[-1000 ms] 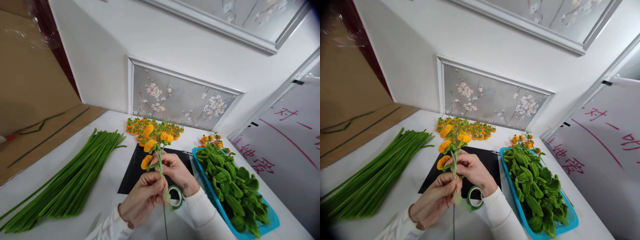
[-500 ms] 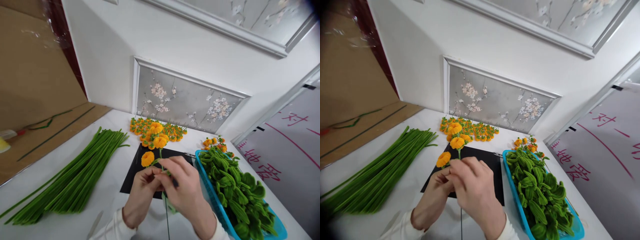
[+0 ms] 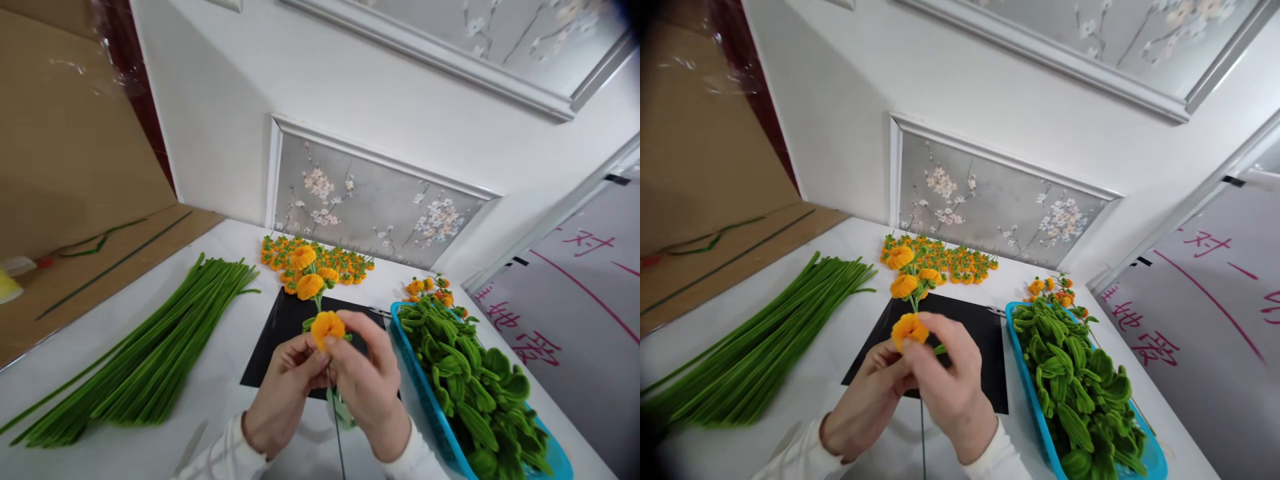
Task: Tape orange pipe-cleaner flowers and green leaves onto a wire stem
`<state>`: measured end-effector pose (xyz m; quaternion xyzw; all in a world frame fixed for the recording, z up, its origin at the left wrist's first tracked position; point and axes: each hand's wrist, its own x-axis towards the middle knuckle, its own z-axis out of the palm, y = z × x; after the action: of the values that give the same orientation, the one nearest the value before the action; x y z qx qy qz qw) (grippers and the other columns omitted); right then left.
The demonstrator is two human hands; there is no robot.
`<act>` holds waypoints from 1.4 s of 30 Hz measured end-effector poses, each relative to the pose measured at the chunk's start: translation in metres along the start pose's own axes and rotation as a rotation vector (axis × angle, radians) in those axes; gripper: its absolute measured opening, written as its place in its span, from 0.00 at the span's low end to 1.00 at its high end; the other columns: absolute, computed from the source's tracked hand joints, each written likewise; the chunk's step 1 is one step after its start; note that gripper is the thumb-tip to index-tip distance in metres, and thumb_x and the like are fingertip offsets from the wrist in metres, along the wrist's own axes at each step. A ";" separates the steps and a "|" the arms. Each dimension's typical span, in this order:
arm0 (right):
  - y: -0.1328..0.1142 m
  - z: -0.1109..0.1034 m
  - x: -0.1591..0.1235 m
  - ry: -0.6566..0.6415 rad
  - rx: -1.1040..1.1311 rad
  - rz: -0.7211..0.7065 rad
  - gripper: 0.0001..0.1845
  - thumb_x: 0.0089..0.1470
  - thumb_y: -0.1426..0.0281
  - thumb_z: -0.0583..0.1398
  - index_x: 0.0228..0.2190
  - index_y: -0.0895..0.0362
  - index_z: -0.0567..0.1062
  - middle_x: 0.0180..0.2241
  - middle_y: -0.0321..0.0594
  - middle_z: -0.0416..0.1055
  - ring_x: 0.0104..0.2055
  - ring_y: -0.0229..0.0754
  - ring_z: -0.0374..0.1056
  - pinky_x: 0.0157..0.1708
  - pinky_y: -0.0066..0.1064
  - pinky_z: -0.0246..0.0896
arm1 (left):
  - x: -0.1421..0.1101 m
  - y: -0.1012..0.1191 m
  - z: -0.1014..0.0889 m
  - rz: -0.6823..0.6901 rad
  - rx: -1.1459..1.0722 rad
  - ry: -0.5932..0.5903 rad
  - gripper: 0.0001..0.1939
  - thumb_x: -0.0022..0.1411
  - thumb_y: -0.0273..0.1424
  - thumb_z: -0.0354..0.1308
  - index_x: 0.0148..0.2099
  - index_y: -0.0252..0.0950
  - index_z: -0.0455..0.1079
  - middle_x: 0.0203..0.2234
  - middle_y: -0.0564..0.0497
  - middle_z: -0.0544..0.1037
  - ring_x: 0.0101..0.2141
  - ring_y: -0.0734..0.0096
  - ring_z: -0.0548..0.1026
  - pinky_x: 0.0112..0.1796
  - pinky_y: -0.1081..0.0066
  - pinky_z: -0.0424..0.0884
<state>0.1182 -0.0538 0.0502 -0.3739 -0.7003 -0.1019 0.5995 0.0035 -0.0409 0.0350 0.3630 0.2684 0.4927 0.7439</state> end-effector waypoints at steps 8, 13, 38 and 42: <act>0.019 0.002 0.003 0.137 0.094 0.107 0.16 0.55 0.82 0.55 0.41 0.52 0.71 0.44 0.41 0.70 0.47 0.42 0.69 0.45 0.38 0.70 | -0.003 0.000 0.002 -0.057 -0.050 -0.091 0.09 0.49 0.31 0.68 0.24 0.33 0.72 0.18 0.56 0.69 0.20 0.78 0.71 0.24 0.76 0.69; 0.022 0.003 -0.002 0.092 0.211 0.133 0.17 0.55 0.83 0.55 0.41 0.52 0.70 0.46 0.42 0.70 0.50 0.42 0.67 0.48 0.39 0.67 | -0.002 0.000 0.001 -0.050 -0.032 -0.057 0.10 0.49 0.31 0.68 0.23 0.33 0.72 0.18 0.57 0.69 0.20 0.78 0.72 0.24 0.78 0.68; 0.035 -0.006 -0.014 -0.027 0.198 0.262 0.22 0.56 0.76 0.57 0.52 0.52 0.66 0.57 0.50 0.59 0.60 0.51 0.56 0.54 0.51 0.59 | -0.002 0.000 0.006 0.116 0.312 0.135 0.11 0.50 0.35 0.63 0.22 0.34 0.71 0.11 0.54 0.72 0.15 0.74 0.69 0.20 0.75 0.65; 0.035 -0.007 -0.010 -0.066 0.147 0.280 0.19 0.56 0.76 0.56 0.50 0.53 0.69 0.55 0.50 0.61 0.56 0.50 0.62 0.50 0.47 0.64 | -0.001 0.000 0.005 0.117 0.313 0.146 0.10 0.49 0.34 0.64 0.21 0.35 0.71 0.11 0.54 0.71 0.15 0.73 0.69 0.19 0.74 0.65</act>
<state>0.1461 -0.0375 0.0326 -0.4260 -0.6662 0.0464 0.6104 0.0069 -0.0437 0.0385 0.4527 0.3735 0.5125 0.6268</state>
